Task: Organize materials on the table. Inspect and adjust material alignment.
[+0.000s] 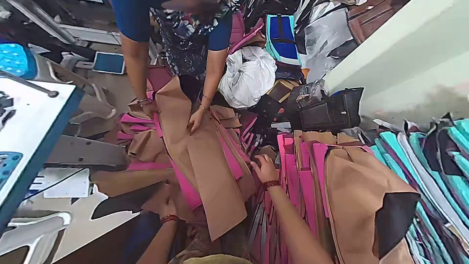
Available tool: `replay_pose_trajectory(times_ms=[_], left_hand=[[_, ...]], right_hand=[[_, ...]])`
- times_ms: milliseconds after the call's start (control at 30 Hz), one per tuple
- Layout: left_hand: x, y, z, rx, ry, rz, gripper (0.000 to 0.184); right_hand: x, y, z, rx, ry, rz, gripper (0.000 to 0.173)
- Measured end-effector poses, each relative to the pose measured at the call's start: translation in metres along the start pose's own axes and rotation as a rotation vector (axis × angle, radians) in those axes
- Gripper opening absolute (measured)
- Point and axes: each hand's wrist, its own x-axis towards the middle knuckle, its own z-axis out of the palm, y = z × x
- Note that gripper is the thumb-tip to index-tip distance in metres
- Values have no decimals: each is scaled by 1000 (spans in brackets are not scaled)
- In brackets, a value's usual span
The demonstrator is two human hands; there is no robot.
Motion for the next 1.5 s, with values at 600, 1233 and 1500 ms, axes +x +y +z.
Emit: replay_pose_trajectory(times_ms=[600,1233,1500], left_hand=[[14,179,51,-325,-605,153,50],[94,109,57,-80,-295,212,46],[104,115,81,-194,-283,-13,61]], right_hand=[[128,-24,98,415,-109,425,64],[129,-6,69,624,-171,368,37],[62,1,-50,864,159,-329,30]])
